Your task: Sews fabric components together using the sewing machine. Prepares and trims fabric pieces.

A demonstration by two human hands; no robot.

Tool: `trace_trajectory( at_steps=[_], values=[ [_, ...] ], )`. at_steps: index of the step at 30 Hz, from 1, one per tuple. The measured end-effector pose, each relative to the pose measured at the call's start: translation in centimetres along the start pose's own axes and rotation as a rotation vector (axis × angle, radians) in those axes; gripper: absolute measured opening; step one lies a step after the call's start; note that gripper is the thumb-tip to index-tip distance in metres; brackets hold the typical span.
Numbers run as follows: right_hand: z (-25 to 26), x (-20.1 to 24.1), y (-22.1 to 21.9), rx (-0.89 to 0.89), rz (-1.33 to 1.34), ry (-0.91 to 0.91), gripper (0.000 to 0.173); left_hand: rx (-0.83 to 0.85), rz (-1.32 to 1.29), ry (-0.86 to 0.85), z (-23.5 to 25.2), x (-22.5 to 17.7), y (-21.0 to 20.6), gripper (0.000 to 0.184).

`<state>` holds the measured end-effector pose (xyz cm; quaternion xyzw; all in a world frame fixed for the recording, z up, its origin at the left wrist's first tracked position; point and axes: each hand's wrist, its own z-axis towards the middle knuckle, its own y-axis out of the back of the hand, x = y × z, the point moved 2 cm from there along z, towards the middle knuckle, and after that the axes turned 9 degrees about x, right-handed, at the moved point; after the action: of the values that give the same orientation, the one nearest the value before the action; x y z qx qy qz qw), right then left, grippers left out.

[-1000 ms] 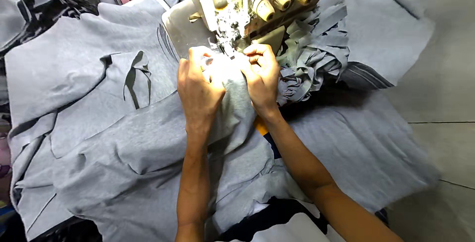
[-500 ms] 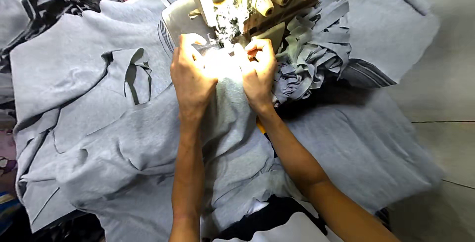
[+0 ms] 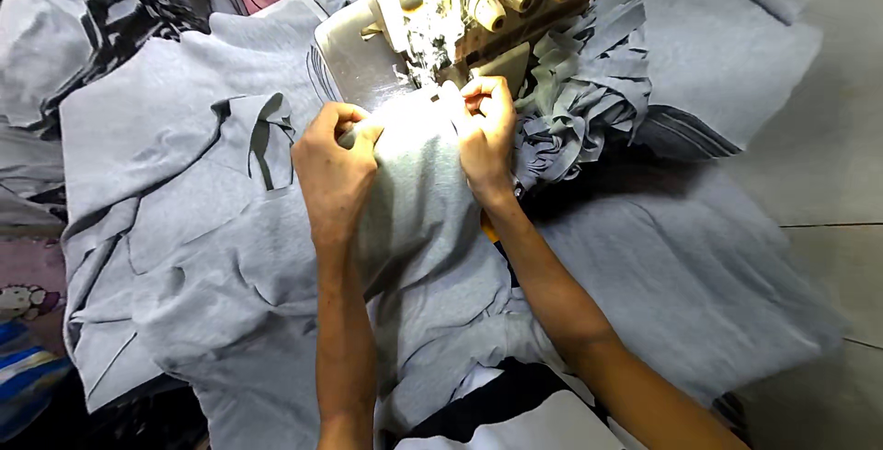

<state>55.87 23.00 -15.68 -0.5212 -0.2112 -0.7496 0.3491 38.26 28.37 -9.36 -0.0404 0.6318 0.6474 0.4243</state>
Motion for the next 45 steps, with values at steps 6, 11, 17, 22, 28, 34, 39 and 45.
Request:
trace_trajectory(
  at_steps=[6, 11, 17, 22, 28, 34, 39, 45],
  values=[
    [-5.1, 1.4, 3.8, 0.243, -0.100, -0.268, 0.020, -0.041, 0.004, 0.029, 1.3, 0.9, 0.5, 0.020],
    [-6.4, 1.9, 4.7, 0.287, -0.165, -0.261, 0.017, -0.022, 0.050, 0.014, 0.4, 0.3, 0.5, 0.023],
    [-6.3, 1.8, 5.3, 0.253, -0.155, -0.181, 0.011, -0.036, 0.105, -0.091, -2.6, 3.5, 2.1, 0.034],
    [-5.5, 1.2, 5.4, 0.243, -0.110, -0.168, 0.009, -0.333, 0.264, 0.234, -12.2, 12.0, 9.3, 0.052],
    [-5.2, 1.0, 5.3, 0.250, -0.085, -0.175, 0.007, -0.376, 0.185, 0.639, -21.8, 18.4, 12.9, 0.082],
    [-6.4, 1.1, 6.1, 0.363, 0.009, -0.292, 0.012, -0.217, -0.108, 0.666, -19.7, 15.6, 12.0, 0.058],
    [-6.6, 1.6, 6.6, 0.426, 0.034, -0.405, 0.015, -0.497, -0.792, 0.363, -19.5, 17.7, 12.4, 0.027],
    [-6.8, 2.0, 7.3, 0.442, 0.036, -0.369, 0.017, -0.406, -0.391, 0.707, -19.4, 16.8, 12.9, 0.043]
  ],
)
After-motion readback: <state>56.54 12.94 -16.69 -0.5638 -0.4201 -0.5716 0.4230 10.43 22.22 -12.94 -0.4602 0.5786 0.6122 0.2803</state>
